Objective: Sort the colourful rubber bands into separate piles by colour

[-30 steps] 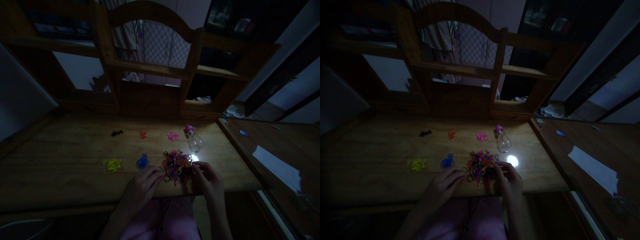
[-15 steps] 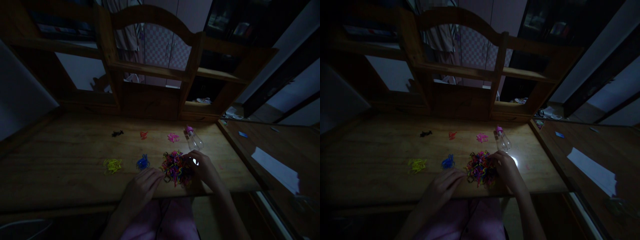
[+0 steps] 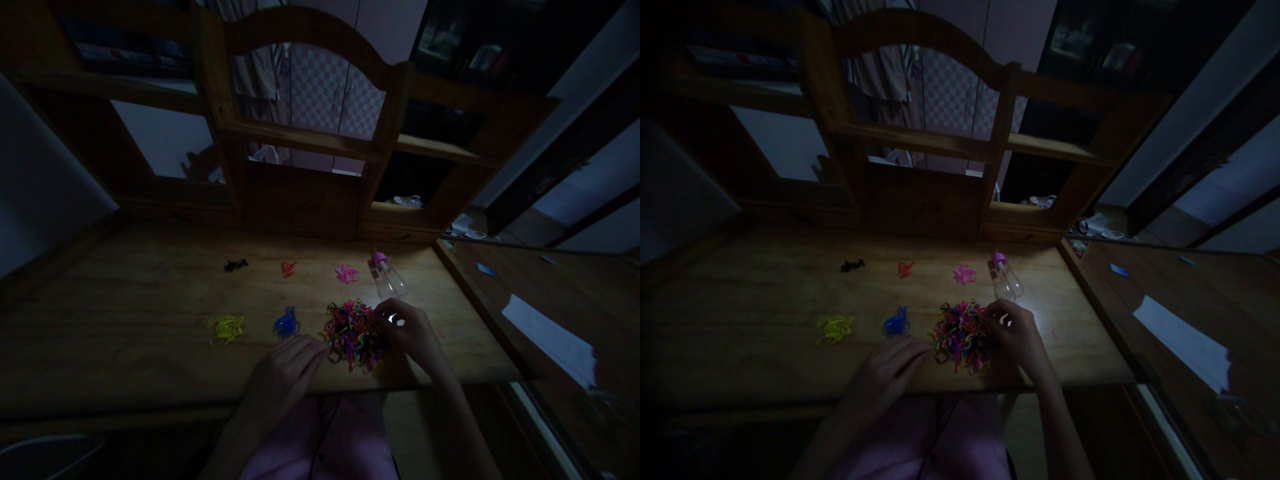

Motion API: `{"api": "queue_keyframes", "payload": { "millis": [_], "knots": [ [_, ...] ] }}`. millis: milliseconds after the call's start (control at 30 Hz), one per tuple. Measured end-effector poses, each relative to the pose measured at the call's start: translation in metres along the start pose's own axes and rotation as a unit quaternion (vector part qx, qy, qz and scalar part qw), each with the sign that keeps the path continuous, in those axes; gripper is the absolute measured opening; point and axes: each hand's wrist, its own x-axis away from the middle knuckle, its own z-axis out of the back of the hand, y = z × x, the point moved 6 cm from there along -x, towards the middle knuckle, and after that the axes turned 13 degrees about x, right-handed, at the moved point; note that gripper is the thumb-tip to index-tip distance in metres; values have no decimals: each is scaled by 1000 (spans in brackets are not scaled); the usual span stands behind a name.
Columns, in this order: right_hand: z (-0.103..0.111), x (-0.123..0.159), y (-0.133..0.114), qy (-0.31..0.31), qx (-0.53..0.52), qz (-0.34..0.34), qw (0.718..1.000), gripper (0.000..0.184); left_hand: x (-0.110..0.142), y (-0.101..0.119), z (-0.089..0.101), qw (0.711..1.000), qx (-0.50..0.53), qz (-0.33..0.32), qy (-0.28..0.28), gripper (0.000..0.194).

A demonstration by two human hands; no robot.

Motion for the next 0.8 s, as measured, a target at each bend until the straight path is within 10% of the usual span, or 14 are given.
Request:
{"api": "queue_keyframes", "payload": {
  "millis": [800],
  "knots": [
    [-13, 17, 30, 37, -331, -217, 918, 33, -3, -8, 4, 993, 66, 72, 70, 17]
  ]
}}
